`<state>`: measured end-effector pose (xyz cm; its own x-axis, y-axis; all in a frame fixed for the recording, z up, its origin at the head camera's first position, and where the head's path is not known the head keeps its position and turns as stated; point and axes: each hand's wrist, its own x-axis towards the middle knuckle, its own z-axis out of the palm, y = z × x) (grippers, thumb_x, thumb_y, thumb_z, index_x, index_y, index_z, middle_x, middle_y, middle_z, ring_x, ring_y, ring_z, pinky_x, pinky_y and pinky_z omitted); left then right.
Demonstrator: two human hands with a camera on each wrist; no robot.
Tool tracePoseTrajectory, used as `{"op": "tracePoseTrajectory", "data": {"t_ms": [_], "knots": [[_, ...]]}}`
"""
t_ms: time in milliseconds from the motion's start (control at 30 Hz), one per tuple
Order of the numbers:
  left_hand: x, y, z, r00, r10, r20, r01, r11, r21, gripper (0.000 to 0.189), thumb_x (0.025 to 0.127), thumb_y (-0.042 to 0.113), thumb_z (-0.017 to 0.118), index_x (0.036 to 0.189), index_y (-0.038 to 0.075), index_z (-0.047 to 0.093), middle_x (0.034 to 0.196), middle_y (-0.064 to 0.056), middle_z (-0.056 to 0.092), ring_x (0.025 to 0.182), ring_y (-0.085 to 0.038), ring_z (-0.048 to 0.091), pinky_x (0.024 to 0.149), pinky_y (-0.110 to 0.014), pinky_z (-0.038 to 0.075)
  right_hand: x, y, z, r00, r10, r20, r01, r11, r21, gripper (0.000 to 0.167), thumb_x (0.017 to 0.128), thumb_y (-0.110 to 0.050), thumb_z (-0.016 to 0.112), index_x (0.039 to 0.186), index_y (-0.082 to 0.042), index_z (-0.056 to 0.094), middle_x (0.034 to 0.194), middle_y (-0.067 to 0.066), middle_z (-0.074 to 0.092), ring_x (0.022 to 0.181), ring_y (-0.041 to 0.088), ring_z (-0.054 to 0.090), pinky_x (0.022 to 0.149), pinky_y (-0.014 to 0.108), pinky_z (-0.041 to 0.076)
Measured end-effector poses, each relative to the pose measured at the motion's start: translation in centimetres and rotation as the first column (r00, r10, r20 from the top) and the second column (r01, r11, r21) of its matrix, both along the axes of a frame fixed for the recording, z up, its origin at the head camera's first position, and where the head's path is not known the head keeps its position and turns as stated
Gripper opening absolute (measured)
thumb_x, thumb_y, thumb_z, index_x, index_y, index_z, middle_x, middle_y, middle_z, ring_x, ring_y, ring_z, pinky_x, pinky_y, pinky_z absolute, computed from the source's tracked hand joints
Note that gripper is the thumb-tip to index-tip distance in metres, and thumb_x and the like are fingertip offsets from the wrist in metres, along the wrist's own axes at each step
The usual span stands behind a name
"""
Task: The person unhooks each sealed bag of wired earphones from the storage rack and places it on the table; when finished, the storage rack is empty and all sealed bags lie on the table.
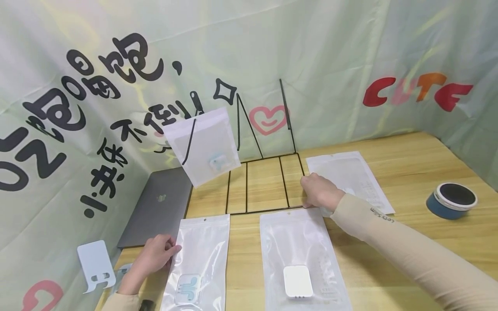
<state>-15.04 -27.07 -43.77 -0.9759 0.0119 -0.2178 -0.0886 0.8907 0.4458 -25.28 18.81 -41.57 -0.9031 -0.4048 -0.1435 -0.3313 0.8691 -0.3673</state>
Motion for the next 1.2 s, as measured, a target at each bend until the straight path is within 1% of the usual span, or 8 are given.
{"op": "tracePoseTrajectory", "data": {"t_ms": [300,500,633,800,1067,1200], "knots": [[0.11,0.04,-0.02,1.000,0.030,-0.007,-0.030,1.000,0.010,0.018,0.092,0.011,0.071,0.080,0.006,0.058,0.061,-0.003,0.054,0.047,-0.015,0.055,0.045,-0.030,0.046,0.04,-0.08,0.17,1.000,-0.003,0.009,0.003,1.000,-0.003,0.026,0.076,-0.009,0.086,0.084,0.000,0.062,0.074,0.006,0.053,0.069,0.022,0.049,0.063,0.035,0.042],[0.22,0.13,-0.03,0.999,0.031,-0.019,-0.031,0.999,0.015,0.020,0.091,0.012,0.072,0.079,0.007,0.057,0.060,-0.003,0.053,0.046,-0.015,0.055,0.045,-0.031,0.046,0.09,-0.06,0.21,1.000,-0.004,0.014,0.004,1.000,0.006,0.028,0.077,-0.010,0.086,0.087,0.001,0.063,0.077,0.007,0.054,0.072,0.023,0.050,0.065,0.036,0.044],[0.37,0.21,-0.06,0.999,0.031,-0.027,-0.030,0.999,0.018,0.020,0.091,0.012,0.073,0.079,0.007,0.057,0.059,-0.002,0.053,0.045,-0.015,0.054,0.045,-0.031,0.045,0.11,-0.09,0.23,1.000,0.001,0.020,-0.002,1.000,0.007,0.028,0.077,-0.010,0.086,0.087,0.001,0.063,0.077,0.007,0.055,0.071,0.023,0.051,0.064,0.036,0.045],[0.36,0.24,-0.07,0.999,0.013,-0.046,-0.013,1.000,0.010,0.020,0.091,0.012,0.072,0.078,0.007,0.058,0.059,-0.002,0.053,0.043,-0.015,0.054,0.044,-0.030,0.044,-0.01,-0.08,0.27,1.000,0.003,0.015,-0.003,1.000,0.010,0.027,0.077,-0.011,0.086,0.086,0.001,0.063,0.076,0.006,0.056,0.071,0.023,0.051,0.064,0.036,0.045],[0.53,0.37,0.08,1.000,0.005,-0.017,-0.005,1.000,0.000,0.019,0.092,0.013,0.072,0.079,0.006,0.058,0.060,-0.002,0.054,0.044,-0.015,0.055,0.045,-0.031,0.045,-0.25,-0.03,0.12,1.000,0.003,0.015,-0.003,1.000,0.013,0.026,0.076,-0.010,0.086,0.084,0.000,0.064,0.073,0.005,0.055,0.068,0.021,0.049,0.063,0.035,0.043],[0.68,0.29,0.46,1.000,0.008,0.012,-0.008,1.000,-0.020,0.020,0.092,0.015,0.071,0.079,0.006,0.060,0.060,-0.003,0.055,0.046,-0.015,0.055,0.046,-0.031,0.045,-0.26,0.01,0.00,1.000,0.004,0.016,-0.004,1.000,0.012,0.027,0.076,-0.011,0.086,0.084,0.000,0.063,0.074,0.005,0.054,0.069,0.022,0.049,0.063,0.035,0.043]]}}
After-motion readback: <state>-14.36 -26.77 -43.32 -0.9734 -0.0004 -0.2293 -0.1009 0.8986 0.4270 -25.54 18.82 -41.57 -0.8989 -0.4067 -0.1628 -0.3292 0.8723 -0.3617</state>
